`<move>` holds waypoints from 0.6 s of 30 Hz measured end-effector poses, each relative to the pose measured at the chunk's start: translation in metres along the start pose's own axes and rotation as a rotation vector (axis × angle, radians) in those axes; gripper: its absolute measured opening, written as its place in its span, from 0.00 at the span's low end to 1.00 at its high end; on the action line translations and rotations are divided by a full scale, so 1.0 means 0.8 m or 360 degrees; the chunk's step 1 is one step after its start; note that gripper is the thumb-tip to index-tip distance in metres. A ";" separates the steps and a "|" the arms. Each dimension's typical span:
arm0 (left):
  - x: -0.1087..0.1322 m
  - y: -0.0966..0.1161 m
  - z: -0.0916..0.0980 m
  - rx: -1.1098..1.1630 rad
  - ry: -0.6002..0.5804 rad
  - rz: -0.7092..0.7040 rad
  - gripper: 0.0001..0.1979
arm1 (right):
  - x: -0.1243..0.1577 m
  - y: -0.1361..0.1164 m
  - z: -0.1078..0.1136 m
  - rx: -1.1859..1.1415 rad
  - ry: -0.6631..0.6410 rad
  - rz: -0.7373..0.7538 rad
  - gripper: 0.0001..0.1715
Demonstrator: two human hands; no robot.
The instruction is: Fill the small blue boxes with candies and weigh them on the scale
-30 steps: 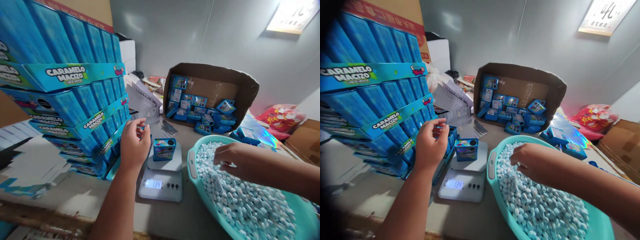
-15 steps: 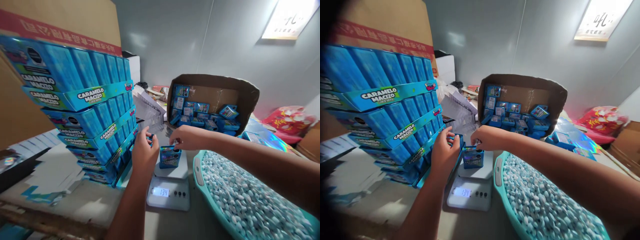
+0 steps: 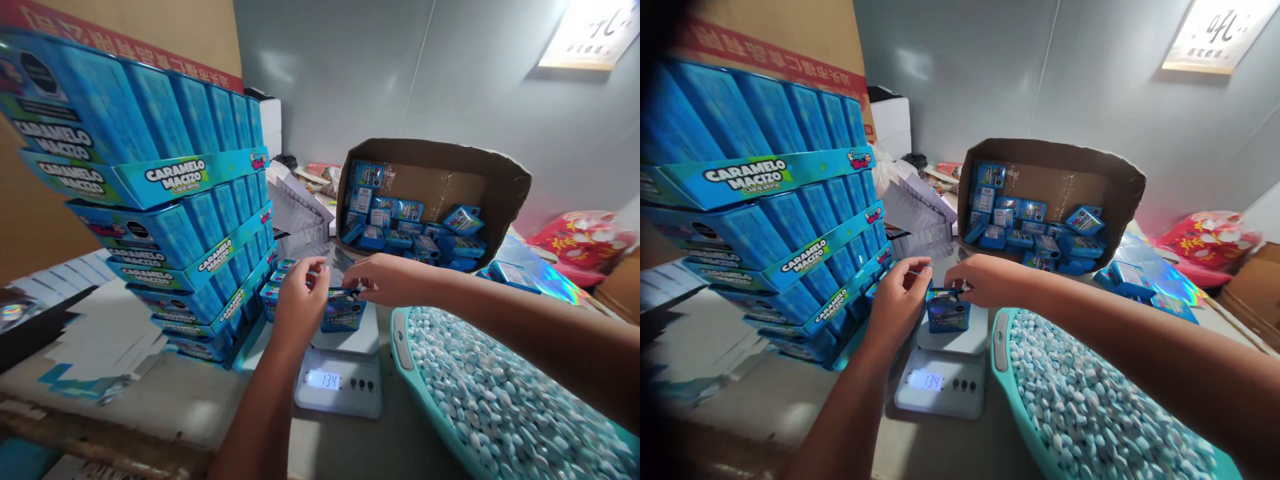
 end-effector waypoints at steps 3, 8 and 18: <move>0.001 -0.002 -0.005 -0.0009 -0.0065 0.0006 0.12 | 0.007 0.002 -0.001 -0.0068 -0.0010 -0.0040 0.21; 0.002 -0.004 -0.012 0.0013 -0.0304 0.0029 0.12 | 0.011 0.005 -0.007 -0.0193 0.0031 -0.0101 0.22; 0.004 -0.013 -0.017 0.0010 -0.0689 0.0197 0.18 | 0.069 -0.001 0.016 0.0460 0.0046 -0.0208 0.25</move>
Point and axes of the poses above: each hand's wrist, its own x-axis away from the middle knuckle, its own z-axis out of the back of the hand, y = z × x, the point moved 4 cm from there along -x, towards the middle knuckle, and after that the axes turned 15 degrees about x, right-handed, at the moved point
